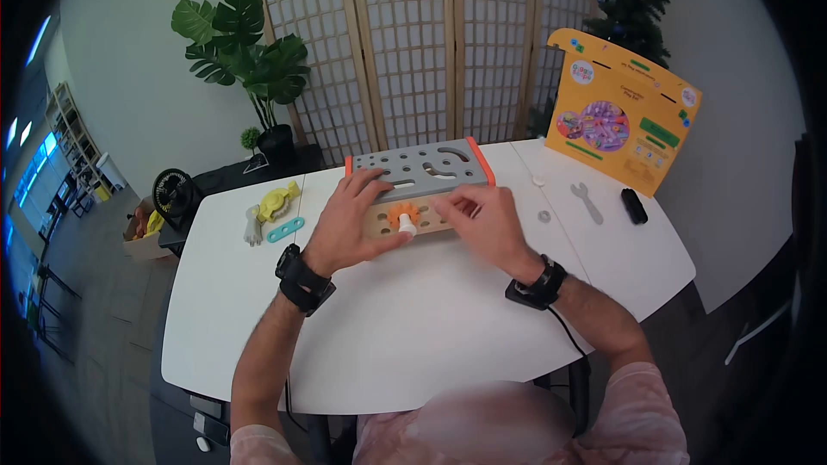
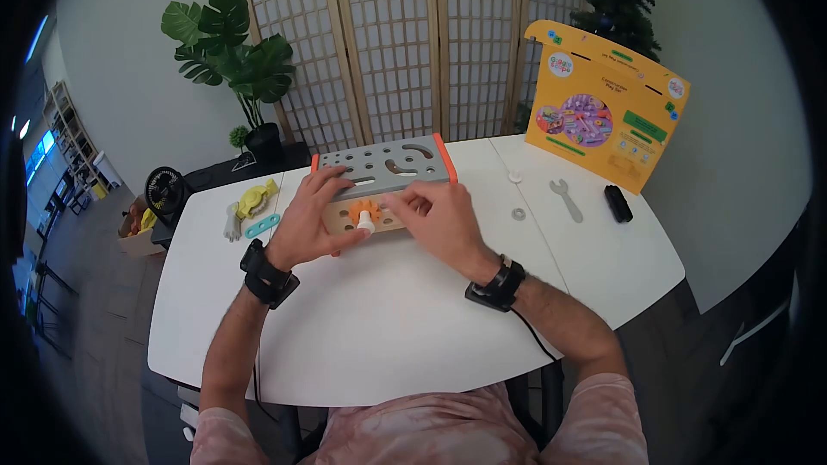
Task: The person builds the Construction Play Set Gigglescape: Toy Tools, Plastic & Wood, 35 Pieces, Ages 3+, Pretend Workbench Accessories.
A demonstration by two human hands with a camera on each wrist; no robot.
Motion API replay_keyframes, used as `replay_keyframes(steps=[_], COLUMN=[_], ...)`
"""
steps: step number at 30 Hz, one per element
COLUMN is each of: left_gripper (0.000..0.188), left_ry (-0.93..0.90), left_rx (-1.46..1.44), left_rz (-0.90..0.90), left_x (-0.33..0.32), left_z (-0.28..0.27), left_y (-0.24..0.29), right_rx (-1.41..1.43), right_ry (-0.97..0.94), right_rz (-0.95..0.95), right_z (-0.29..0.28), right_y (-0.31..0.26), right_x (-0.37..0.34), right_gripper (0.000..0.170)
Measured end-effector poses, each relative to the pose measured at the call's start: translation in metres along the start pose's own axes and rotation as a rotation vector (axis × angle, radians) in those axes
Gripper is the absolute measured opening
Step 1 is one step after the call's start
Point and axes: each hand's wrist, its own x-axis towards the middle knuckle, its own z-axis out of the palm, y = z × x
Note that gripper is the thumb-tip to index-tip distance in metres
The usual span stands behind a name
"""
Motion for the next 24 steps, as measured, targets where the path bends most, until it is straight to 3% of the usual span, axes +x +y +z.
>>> replay_keyframes(steps=[2, 4, 8, 24], left_gripper=[0.087, 0.091, 0.092, 0.081], left_ry=[-0.003, -0.001, -0.015, 0.066], left_rx=[0.011, 0.048, 0.032, 0.025], left_rz=[-0.005, -0.012, -0.058, -0.026], left_x=[-0.001, 0.0, 0.002, 0.002], left_z=[0.0, 0.002, 0.003, 0.013], left_y=[0.001, 0.002, 0.003, -0.004], right_rx=[-0.161, -0.405, -0.279, -0.273], right_ry=[0.078, 0.303, 0.071, 0.017], right_rz=[-0.069, -0.462, -0.295, -0.315], right_z=[-0.016, -0.027, -0.031, -0.026], right_y=[0.001, 0.016, 0.064, 0.064], right_x=[0.011, 0.025, 0.043, 0.036], right_gripper=[0.03, 0.033, 0.044, 0.051])
